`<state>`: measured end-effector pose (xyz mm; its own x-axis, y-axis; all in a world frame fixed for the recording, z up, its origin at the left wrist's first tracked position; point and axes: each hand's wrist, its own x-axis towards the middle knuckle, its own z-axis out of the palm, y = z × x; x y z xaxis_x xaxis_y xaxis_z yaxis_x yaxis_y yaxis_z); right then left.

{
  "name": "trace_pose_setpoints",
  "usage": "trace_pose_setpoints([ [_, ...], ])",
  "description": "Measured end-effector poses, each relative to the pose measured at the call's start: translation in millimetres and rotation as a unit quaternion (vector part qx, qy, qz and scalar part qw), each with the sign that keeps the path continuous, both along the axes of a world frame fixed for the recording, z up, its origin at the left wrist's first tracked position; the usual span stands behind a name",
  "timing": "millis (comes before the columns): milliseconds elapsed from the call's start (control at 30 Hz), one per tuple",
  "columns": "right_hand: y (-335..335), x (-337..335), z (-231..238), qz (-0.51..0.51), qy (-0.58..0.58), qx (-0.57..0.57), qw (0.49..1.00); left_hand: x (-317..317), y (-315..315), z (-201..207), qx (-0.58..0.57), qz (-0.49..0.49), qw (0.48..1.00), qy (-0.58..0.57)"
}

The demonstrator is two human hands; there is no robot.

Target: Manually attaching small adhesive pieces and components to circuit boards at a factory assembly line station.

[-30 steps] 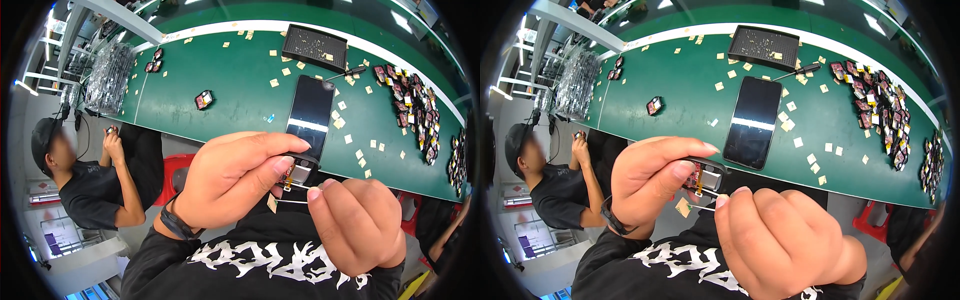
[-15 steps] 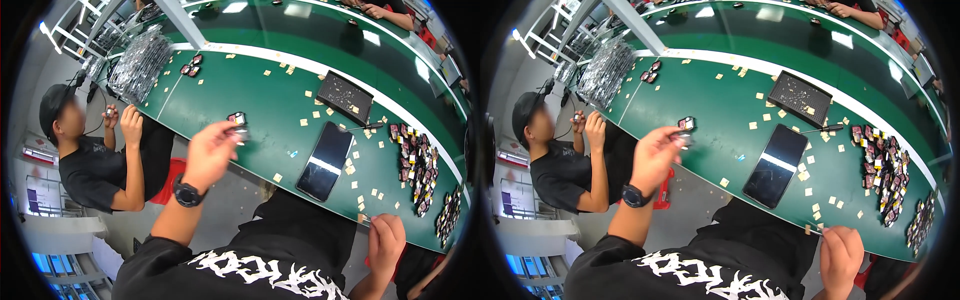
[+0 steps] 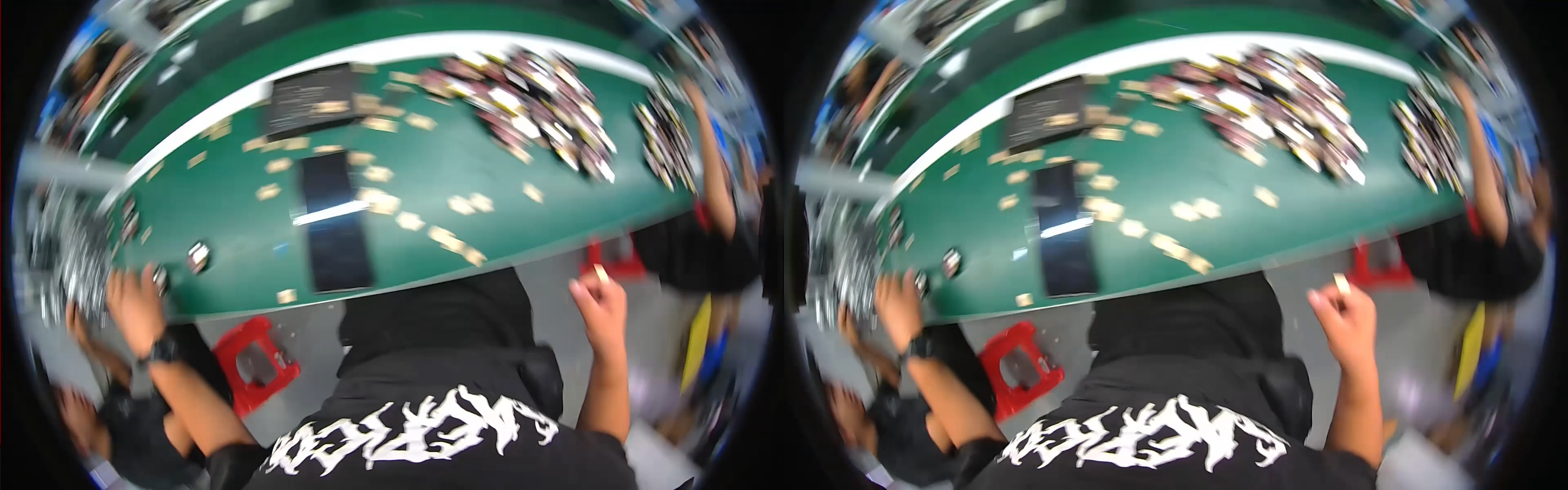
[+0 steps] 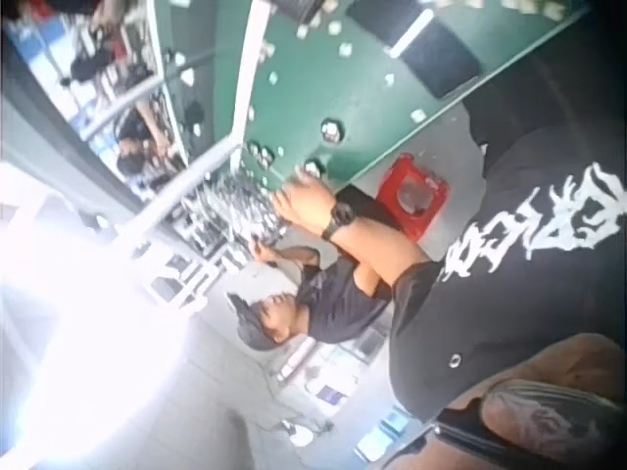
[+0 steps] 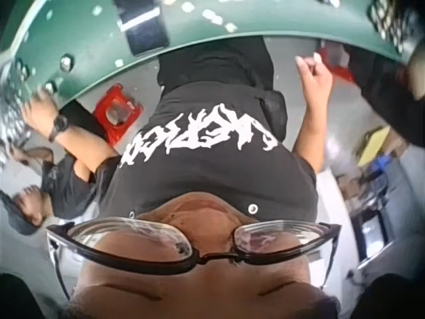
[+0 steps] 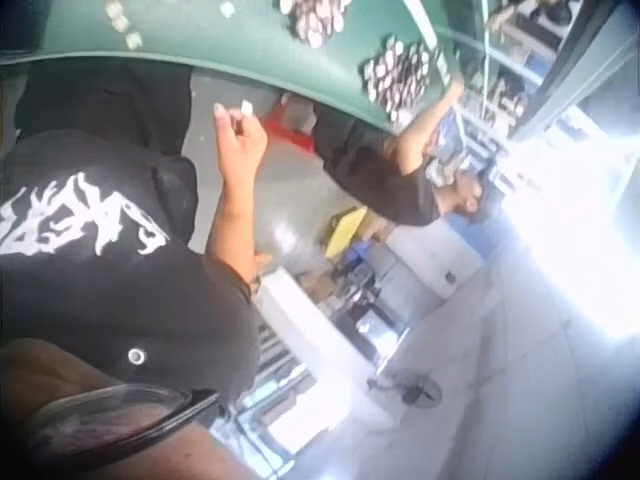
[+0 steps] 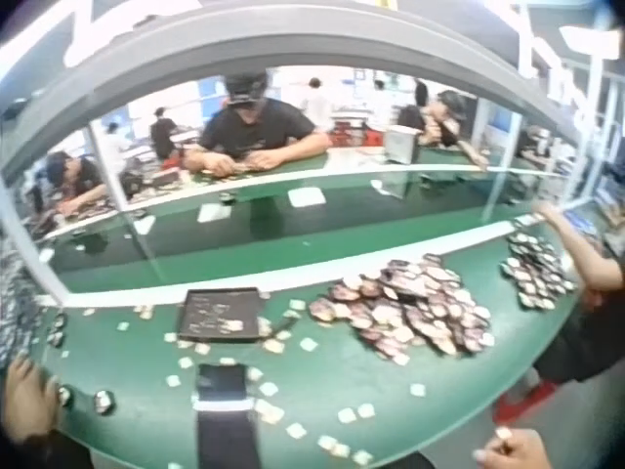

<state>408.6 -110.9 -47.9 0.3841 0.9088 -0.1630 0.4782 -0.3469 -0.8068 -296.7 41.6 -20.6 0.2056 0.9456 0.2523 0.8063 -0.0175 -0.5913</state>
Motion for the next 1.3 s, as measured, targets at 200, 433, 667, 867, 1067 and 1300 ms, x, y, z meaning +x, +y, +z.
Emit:
trace_pose_setpoints([
  [200,-177,13,-103,-0.369,0.135,-0.178,0.902,191,-20,38,-0.031,-0.028,0.796,-0.603],
  [433,-222,-25,-84,-0.590,0.455,-0.102,0.659,417,-46,35,-0.563,-0.484,0.512,-0.431],
  [667,-211,-28,-45,-0.577,0.525,-0.021,0.625,526,-104,-17,-0.664,-0.530,0.421,-0.318],
  [867,-186,-32,-11,-0.533,0.495,0.023,0.686,513,-86,-30,-0.751,-0.454,0.349,-0.329],
  [1067,-141,-25,-17,-0.449,0.408,-0.027,0.794,491,-62,-45,-0.764,-0.408,0.351,-0.356],
  [1300,-113,-23,-18,-0.419,0.434,-0.066,0.795,461,-55,-67,-0.710,-0.435,0.318,-0.454],
])
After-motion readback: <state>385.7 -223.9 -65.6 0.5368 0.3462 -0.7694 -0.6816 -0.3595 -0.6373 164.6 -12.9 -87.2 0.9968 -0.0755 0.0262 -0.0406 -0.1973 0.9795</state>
